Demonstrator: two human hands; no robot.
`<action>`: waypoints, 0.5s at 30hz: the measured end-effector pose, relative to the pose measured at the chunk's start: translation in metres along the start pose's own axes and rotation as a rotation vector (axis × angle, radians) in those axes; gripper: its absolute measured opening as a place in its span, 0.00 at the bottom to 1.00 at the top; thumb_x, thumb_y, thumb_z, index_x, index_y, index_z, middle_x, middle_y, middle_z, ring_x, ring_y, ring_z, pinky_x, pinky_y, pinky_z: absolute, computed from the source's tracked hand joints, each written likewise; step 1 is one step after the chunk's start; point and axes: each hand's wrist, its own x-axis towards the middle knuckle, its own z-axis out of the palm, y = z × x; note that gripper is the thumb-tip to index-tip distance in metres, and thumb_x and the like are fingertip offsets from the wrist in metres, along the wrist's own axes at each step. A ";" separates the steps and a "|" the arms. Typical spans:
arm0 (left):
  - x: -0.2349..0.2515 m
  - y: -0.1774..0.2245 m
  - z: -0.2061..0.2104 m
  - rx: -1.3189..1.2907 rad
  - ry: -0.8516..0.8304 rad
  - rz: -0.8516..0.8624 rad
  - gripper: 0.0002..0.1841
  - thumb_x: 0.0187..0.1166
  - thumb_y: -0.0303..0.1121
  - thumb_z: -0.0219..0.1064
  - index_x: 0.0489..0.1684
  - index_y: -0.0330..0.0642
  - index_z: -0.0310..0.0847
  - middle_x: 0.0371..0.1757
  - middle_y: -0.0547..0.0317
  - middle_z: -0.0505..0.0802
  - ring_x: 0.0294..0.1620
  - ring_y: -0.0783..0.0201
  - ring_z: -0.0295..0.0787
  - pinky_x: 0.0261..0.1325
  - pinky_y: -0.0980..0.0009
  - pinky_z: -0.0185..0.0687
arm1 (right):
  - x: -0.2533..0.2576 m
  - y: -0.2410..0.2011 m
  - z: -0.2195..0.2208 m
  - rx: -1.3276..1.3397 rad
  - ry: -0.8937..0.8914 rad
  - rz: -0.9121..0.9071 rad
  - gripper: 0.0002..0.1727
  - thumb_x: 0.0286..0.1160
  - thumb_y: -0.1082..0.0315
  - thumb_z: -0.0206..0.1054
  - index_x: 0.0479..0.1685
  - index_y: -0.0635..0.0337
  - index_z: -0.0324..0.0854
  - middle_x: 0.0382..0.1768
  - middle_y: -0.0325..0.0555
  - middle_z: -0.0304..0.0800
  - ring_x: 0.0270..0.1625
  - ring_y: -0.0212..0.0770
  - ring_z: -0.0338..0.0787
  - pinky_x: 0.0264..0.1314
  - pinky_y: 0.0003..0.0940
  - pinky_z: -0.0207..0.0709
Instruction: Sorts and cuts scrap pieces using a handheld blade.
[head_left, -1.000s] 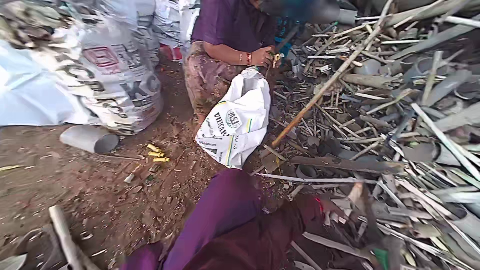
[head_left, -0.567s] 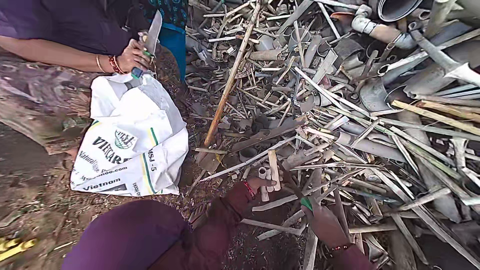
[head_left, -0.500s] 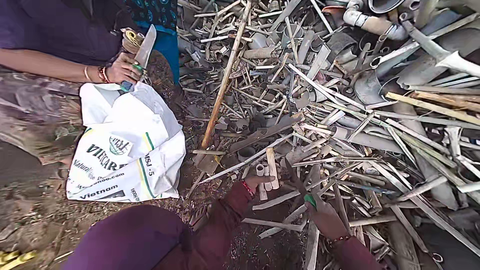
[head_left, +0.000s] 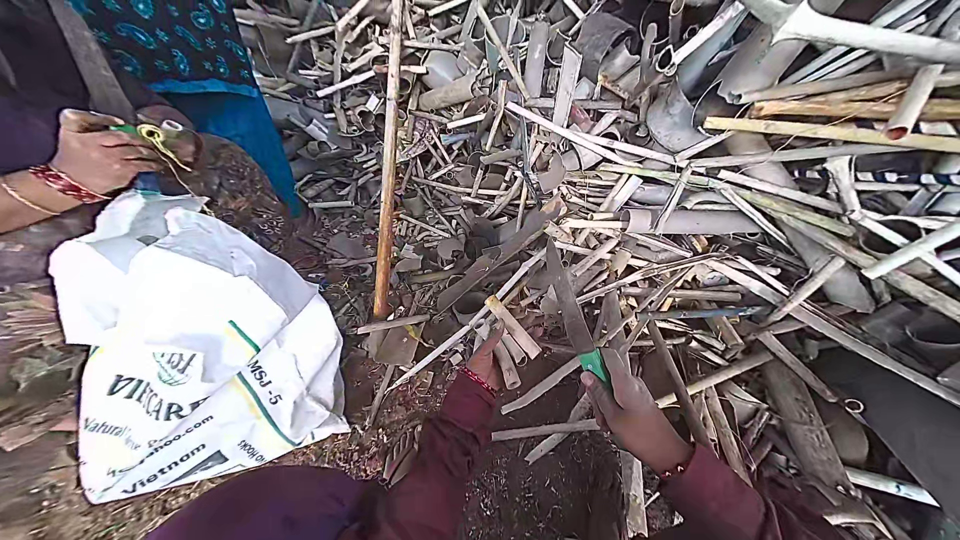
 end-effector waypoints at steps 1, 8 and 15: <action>0.000 0.000 0.001 -0.017 -0.001 0.016 0.23 0.92 0.37 0.40 0.80 0.34 0.59 0.65 0.43 0.91 0.60 0.50 0.94 0.60 0.57 0.91 | -0.002 -0.001 0.000 -0.018 -0.033 -0.014 0.23 0.92 0.59 0.53 0.75 0.68 0.66 0.32 0.50 0.84 0.28 0.44 0.88 0.38 0.43 0.87; 0.010 -0.002 0.017 -0.061 0.326 0.029 0.17 0.96 0.35 0.37 0.64 0.34 0.68 0.46 0.47 0.90 0.44 0.58 0.93 0.47 0.66 0.91 | -0.004 -0.020 -0.012 -0.280 -0.264 0.266 0.28 0.93 0.57 0.55 0.85 0.63 0.62 0.56 0.68 0.88 0.64 0.65 0.88 0.69 0.61 0.76; 0.016 0.004 0.014 -0.137 0.450 0.100 0.13 0.96 0.32 0.40 0.53 0.38 0.71 0.36 0.55 0.93 0.37 0.66 0.96 0.41 0.73 0.93 | -0.017 -0.013 -0.032 -0.213 -0.271 0.244 0.23 0.93 0.55 0.55 0.73 0.63 0.75 0.46 0.63 0.87 0.50 0.59 0.89 0.58 0.58 0.78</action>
